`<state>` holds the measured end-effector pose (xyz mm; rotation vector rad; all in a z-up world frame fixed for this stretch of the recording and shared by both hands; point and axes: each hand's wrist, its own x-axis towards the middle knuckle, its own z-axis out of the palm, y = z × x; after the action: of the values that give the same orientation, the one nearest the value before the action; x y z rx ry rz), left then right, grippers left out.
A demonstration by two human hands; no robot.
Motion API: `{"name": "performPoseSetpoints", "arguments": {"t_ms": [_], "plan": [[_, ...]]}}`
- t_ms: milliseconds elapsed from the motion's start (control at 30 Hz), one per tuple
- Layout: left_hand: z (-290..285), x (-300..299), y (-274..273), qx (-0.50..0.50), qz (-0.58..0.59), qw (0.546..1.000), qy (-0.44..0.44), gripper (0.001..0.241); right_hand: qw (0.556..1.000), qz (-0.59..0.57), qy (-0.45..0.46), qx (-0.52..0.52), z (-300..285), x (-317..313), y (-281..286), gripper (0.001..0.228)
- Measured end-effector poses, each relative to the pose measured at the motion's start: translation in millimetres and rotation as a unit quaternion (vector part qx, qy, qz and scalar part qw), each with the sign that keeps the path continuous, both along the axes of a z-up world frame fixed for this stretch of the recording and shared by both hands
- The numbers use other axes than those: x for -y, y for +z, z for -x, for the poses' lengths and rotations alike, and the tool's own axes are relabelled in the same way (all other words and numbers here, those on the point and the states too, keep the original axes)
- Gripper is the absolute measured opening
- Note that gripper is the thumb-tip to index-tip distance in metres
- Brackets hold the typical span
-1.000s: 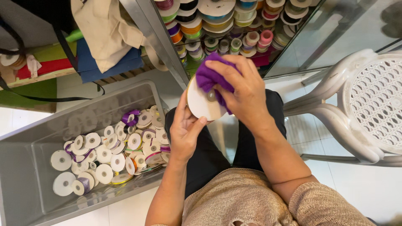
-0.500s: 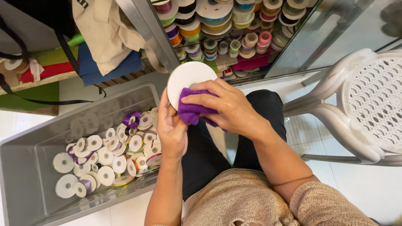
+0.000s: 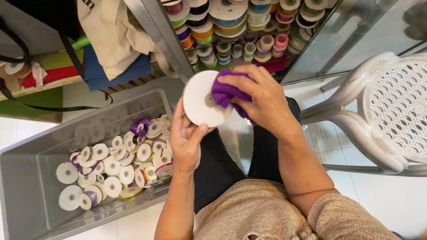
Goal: The person sits on the floor and wipes white spools with a purple cloth. They pick spools from a plastic bin, wipe them, and place them into a glass cabinet.
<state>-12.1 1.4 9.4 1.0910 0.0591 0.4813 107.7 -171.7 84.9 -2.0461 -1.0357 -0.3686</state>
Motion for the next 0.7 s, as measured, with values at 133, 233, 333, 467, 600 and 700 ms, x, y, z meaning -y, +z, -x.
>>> {"name": "performPoseSetpoints", "arguments": {"t_ms": [133, 233, 333, 467, 600, 700], "plan": [[1.7, 7.6, -3.5, -0.009, -0.016, 0.999, -0.040, 0.078, 0.998, -0.027, -0.050, 0.030, -3.1, -0.6, -6.0, 0.052], [0.7, 13.4, -6.2, -0.008, -0.024, 0.998, -0.061, 0.076, 0.997, -0.042, -0.060, 0.039, -1.0, -4.9, -11.9, 0.052], [-1.4, 15.3, -4.6, -0.019, -0.035, 0.997, -0.064, 0.076, 0.997, -0.051, -0.038, 0.037, 5.8, -11.9, -15.6, 0.054], [-3.9, 11.7, -9.2, -0.022, -0.025, 0.998, -0.053, 0.076, 0.998, -0.048, 0.009, 0.028, 19.3, -21.4, -5.1, 0.053], [-5.0, 1.3, -12.7, -0.016, -0.016, 0.999, -0.029, 0.076, 0.997, -0.038, 0.063, -0.012, 26.5, -23.9, 3.8, 0.051], [-5.9, -4.9, -14.0, -0.005, -0.019, 1.000, 0.001, 0.077, 0.996, -0.023, 0.087, -0.027, 27.9, -21.9, 4.6, 0.050]]}}
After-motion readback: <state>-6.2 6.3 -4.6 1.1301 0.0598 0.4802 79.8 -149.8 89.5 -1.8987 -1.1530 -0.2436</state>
